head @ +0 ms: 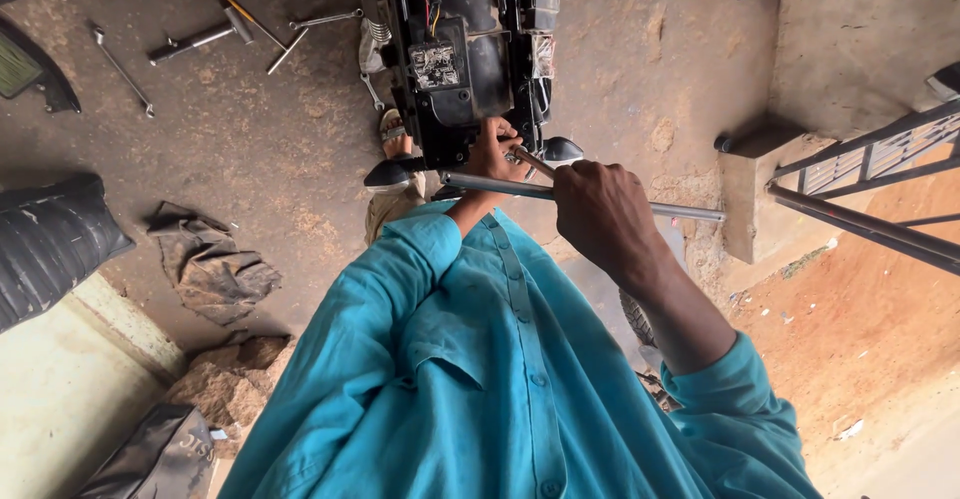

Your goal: The recorder is working on the rear section of a motorcycle, installing turn signals and plastics.

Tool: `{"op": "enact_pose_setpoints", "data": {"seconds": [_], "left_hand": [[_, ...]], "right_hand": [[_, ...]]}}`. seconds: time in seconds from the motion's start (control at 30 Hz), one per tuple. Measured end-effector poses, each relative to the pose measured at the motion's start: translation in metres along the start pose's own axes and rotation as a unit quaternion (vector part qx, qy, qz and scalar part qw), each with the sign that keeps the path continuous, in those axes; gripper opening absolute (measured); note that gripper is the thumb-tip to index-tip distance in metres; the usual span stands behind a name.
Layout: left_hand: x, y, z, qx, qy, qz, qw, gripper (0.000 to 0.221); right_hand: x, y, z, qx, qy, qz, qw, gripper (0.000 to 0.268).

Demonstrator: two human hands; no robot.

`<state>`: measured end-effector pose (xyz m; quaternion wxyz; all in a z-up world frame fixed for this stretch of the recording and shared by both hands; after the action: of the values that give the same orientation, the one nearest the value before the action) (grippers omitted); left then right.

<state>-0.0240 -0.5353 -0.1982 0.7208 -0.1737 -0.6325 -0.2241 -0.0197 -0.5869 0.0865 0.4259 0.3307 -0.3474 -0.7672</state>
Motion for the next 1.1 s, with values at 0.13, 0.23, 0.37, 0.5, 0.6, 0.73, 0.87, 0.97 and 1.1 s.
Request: {"op": "enact_pose_setpoints", "data": {"seconds": [0.13,0.23,0.37,0.5,0.6,0.73,0.87,0.97,1.1], "left_hand": [[0.010,-0.001,0.002,-0.033,0.010,-0.059,0.998,0.055],[0.002,-0.005,0.005,-0.043,-0.013,-0.106,0.993,0.055],[0.021,0.006,0.010,-0.009,-0.056,-0.134,0.989,0.058],[0.016,0.025,0.006,-0.045,-0.032,-0.096,0.994,0.060],[0.016,0.044,0.002,-0.078,0.030,-0.068,0.994,0.058],[0.027,0.042,-0.003,-0.120,-0.040,-0.101,0.987,0.056],[0.029,0.038,-0.016,-0.150,-0.023,-0.041,0.988,0.042],[0.018,0.052,-0.029,-0.128,-0.020,-0.064,0.990,0.035],[0.037,0.086,-0.040,-0.107,0.000,-0.047,0.993,0.033]], "right_hand": [[0.005,-0.002,-0.005,-0.010,0.006,0.019,1.000,0.012],[0.009,-0.002,-0.010,0.009,0.039,0.047,0.998,0.013],[0.022,-0.014,-0.021,-0.046,0.060,0.102,0.992,0.023],[0.037,-0.010,-0.042,-0.049,0.104,0.122,0.986,0.025],[0.037,0.001,-0.058,-0.072,0.126,0.120,0.982,0.026],[0.047,0.018,-0.079,-0.077,0.114,0.107,0.985,0.016],[0.069,0.031,-0.078,-0.031,0.084,0.029,0.996,0.011],[0.076,0.021,-0.061,-0.026,0.126,-0.022,0.991,0.016],[0.057,0.020,-0.046,-0.037,0.203,-0.031,0.978,0.023]]}}
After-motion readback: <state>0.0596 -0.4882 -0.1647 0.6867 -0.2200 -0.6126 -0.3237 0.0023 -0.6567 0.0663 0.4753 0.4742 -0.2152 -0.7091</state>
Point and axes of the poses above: each hand's wrist, its own z-axis away from the middle knuckle, its own y-axis out of the back of the hand, x = y × z, the point moved 7 cm from there along -z, towards the middle knuckle, and after that the axes turned 7 degrees about -z, right-handed, at the moved point
